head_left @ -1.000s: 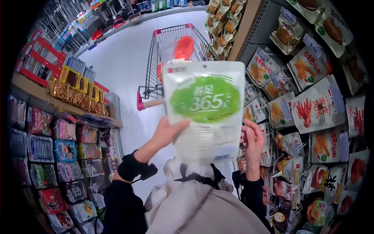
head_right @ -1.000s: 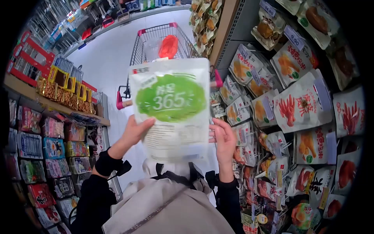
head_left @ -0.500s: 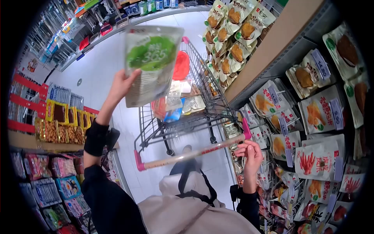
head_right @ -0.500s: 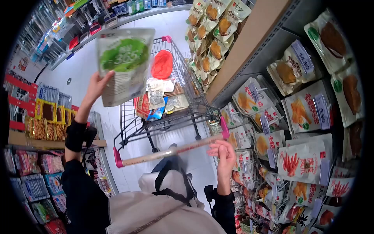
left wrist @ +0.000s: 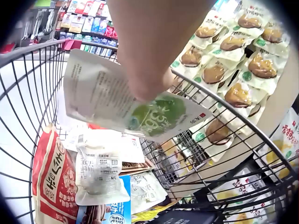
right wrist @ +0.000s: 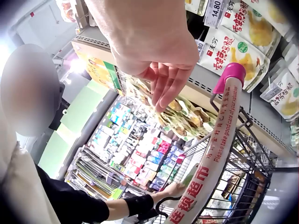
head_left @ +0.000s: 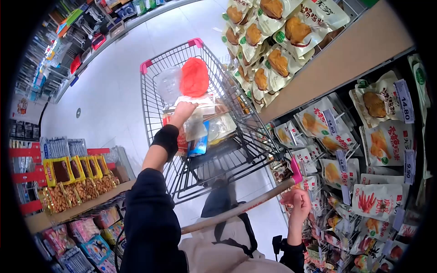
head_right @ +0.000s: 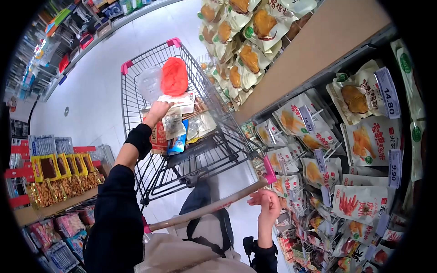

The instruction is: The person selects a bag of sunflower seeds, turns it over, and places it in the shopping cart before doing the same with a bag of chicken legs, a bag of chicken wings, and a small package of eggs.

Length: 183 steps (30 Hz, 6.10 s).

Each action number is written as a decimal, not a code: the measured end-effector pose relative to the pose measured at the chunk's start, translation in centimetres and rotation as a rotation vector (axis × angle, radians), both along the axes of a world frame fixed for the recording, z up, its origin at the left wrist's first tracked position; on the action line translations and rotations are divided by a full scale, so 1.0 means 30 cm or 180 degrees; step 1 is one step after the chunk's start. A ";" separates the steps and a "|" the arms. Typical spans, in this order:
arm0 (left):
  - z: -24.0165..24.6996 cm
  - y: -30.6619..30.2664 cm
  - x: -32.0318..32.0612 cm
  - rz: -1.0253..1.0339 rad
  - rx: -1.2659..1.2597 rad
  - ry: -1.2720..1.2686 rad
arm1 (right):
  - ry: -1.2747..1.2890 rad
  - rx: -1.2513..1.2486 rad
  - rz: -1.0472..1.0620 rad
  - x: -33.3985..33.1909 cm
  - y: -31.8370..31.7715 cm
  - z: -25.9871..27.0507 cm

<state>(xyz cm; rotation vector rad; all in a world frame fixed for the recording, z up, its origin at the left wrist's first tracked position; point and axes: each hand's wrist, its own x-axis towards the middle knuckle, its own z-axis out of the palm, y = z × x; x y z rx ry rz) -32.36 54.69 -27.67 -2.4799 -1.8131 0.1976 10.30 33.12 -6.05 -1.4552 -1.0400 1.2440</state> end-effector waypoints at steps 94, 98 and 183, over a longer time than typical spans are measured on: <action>0.437 -1.891 0.826 0.0355 0.0633 -0.1322 | -0.3021 0.2555 0.0749 0.312 -0.680 -0.347; 0.428 -1.926 0.834 0.0327 0.0653 -0.1283 | -0.2902 0.2425 0.0559 0.324 -0.763 -0.337; -1.162 -2.561 2.696 0.2257 -0.2371 -0.5372 | -0.3321 -0.0556 -0.0292 2.614 -1.575 -2.480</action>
